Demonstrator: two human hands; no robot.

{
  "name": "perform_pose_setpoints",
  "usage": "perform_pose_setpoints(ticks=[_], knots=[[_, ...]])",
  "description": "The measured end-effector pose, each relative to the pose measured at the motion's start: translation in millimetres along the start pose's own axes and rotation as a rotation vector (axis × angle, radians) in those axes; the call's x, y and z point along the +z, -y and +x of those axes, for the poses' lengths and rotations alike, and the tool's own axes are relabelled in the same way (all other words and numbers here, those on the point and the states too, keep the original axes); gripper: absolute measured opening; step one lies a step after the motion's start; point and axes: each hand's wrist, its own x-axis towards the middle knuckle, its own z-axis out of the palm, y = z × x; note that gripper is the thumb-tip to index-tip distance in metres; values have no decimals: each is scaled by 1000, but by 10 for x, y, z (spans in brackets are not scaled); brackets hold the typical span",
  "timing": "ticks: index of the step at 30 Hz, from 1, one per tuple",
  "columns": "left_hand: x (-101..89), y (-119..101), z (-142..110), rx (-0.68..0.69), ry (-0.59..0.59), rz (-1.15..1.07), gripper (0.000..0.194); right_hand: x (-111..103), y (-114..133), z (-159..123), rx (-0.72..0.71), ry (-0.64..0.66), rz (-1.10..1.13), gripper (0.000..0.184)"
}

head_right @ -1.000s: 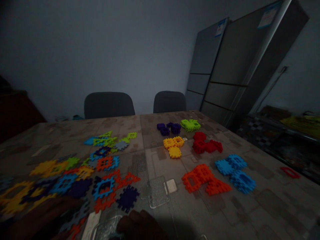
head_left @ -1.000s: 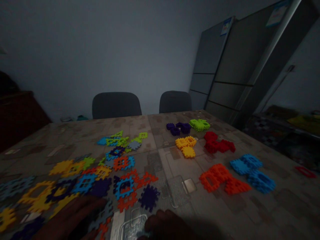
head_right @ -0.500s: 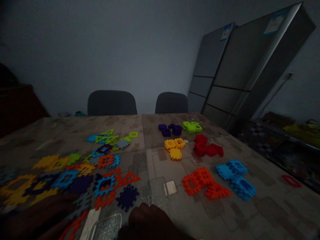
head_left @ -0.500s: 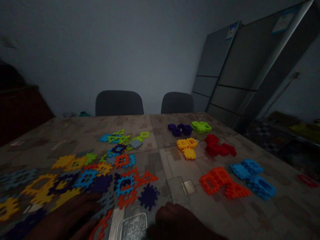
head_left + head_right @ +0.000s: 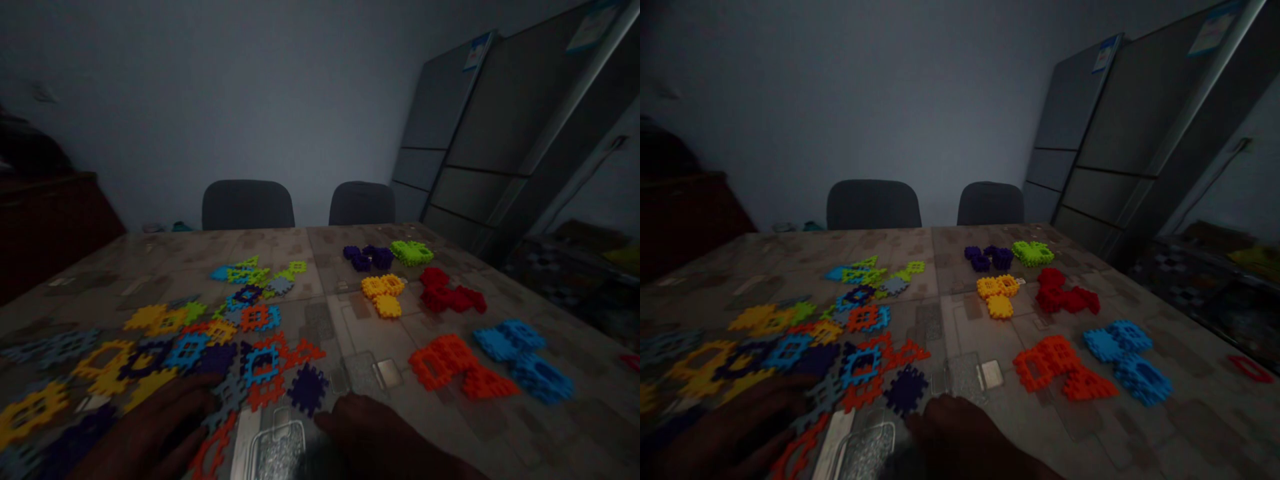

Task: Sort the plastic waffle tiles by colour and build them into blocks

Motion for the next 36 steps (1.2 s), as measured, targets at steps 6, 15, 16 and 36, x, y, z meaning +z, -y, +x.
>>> perform_pose_setpoints(ticks=[6,15,16,36], knots=[[-260,-178,185,-20,5,-49,19,-277,-195,-343,120,-95,172,97],[-379,-337,230,-171,-19,-247,19,-271,-366,-524,267,-38,23,74],[-389,-393,250,-194,-12,-286,20,-288,-360,-479,277,-30,21,72],[-292,-1290,829,125,190,-476,19,-548,-449,-200,305,-145,126,35]])
